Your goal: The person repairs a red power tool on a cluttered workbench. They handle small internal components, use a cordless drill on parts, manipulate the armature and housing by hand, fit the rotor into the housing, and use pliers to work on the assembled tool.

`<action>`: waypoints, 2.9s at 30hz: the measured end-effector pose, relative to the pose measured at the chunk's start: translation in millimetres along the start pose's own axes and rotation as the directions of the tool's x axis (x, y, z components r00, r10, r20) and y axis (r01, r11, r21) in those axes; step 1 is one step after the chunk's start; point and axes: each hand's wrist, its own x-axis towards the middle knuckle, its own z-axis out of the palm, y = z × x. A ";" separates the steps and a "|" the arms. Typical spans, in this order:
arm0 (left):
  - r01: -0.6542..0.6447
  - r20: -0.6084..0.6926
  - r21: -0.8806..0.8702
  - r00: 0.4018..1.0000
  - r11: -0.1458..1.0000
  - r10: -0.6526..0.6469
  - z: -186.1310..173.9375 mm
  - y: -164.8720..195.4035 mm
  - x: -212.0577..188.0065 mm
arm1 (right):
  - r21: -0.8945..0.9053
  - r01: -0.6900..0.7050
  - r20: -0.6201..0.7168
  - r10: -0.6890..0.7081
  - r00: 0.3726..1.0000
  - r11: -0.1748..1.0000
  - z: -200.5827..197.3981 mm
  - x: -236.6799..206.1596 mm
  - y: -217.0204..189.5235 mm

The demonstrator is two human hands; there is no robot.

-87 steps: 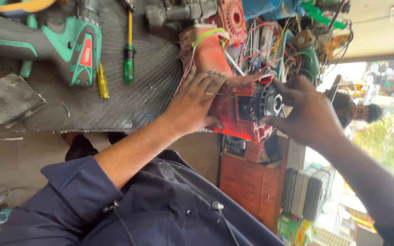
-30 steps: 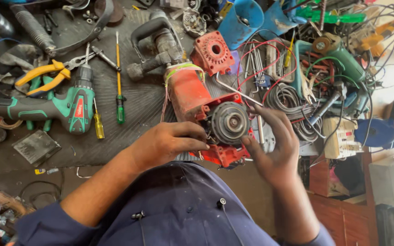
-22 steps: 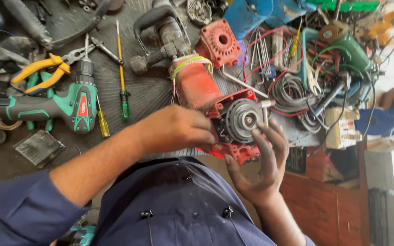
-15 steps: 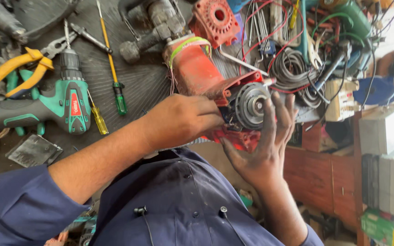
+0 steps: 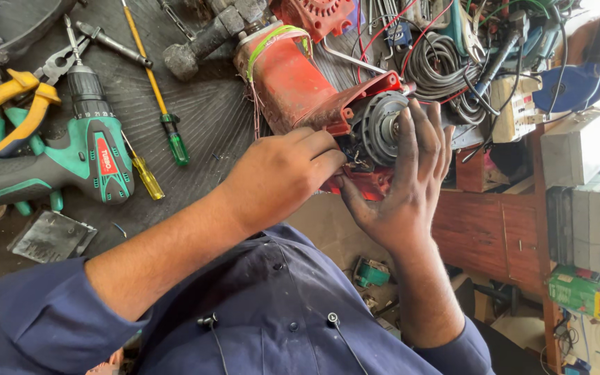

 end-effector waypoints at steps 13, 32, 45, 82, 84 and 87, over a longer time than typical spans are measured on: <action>0.105 0.180 0.041 0.977 0.994 -0.110 -13.0 4.4 20.1 | 0.094 -0.047 0.016 0.045 0.999 0.994 -4.1 -6.2 -0.6; -0.083 0.145 0.211 0.988 0.974 0.053 0.8 13.0 30.1 | 0.034 -0.048 0.050 0.047 0.998 0.998 1.0 -2.7 6.9; -0.048 0.137 0.191 0.990 0.980 0.022 1.1 10.8 30.2 | 0.014 -0.053 0.063 0.052 0.997 0.999 0.9 0.2 6.3; 0.174 -0.202 -0.214 0.955 0.961 -0.218 7.2 11.2 18.3 | 0.064 -0.201 -0.036 0.203 0.978 0.978 -18.4 25.4 -1.5; 0.146 -0.191 -0.186 0.965 0.972 -0.181 7.7 12.7 22.4 | 0.051 -0.204 -0.046 0.206 0.977 0.978 -17.9 26.4 -1.3; 0.076 -0.090 -0.032 0.993 0.997 -0.079 4.7 11.4 28.2 | 0.043 -0.206 -0.054 0.209 0.977 0.978 -17.5 27.0 0.2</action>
